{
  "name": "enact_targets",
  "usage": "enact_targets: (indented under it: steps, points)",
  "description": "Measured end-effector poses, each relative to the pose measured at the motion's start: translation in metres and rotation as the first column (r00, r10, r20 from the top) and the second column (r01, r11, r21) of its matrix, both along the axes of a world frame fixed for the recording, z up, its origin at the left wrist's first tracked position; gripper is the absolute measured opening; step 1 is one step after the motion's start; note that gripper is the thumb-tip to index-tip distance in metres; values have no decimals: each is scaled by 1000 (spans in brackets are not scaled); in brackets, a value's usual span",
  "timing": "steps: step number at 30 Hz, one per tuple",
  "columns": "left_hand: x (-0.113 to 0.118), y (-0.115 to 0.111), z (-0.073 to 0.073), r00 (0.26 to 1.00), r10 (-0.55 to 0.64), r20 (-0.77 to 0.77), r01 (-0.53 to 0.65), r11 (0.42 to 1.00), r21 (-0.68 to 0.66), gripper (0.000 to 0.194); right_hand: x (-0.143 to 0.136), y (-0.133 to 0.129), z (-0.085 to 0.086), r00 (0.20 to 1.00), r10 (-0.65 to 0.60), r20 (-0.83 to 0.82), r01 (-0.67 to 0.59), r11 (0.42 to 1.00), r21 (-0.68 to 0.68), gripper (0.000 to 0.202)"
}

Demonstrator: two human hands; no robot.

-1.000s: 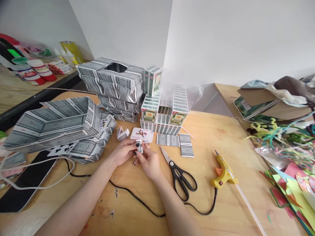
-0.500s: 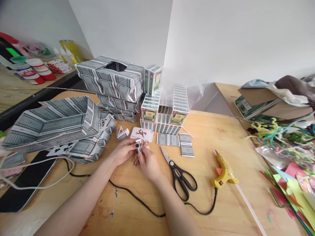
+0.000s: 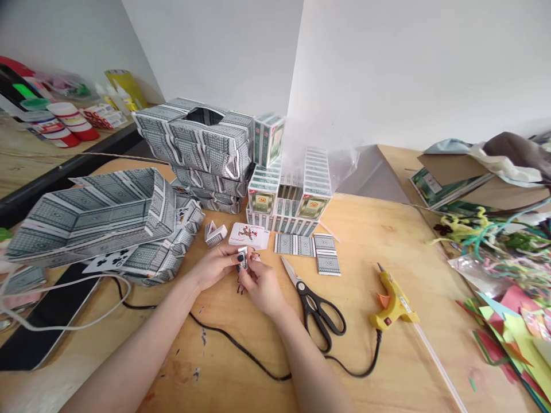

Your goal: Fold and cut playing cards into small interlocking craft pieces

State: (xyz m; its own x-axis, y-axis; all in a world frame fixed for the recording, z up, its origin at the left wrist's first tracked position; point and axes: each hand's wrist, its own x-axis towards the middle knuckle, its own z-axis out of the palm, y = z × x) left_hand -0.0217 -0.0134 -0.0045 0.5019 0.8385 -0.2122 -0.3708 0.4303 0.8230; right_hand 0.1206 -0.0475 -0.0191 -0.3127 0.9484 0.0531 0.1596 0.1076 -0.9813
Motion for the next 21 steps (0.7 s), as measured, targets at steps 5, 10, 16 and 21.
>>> enact_targets:
  steps: [5,10,16,21]
  points:
    - [1,0,-1,1000,-7,5,7,1000,18,22,-1,0,3,1000,3,10,-3,1000,-6,28]
    - [3,0,-3,999,46,-7,-46,999,21,23,0,0,4,1000,-8,23,8,1000,16,31]
    - [2,0,-3,1000,21,10,-21,1000,9,26,1,0,5,999,-9,-33,9,1000,-11,35]
    - [2,1,-2,998,-35,48,34,999,8,28,3,5,4,986,-87,-142,81,996,-46,39]
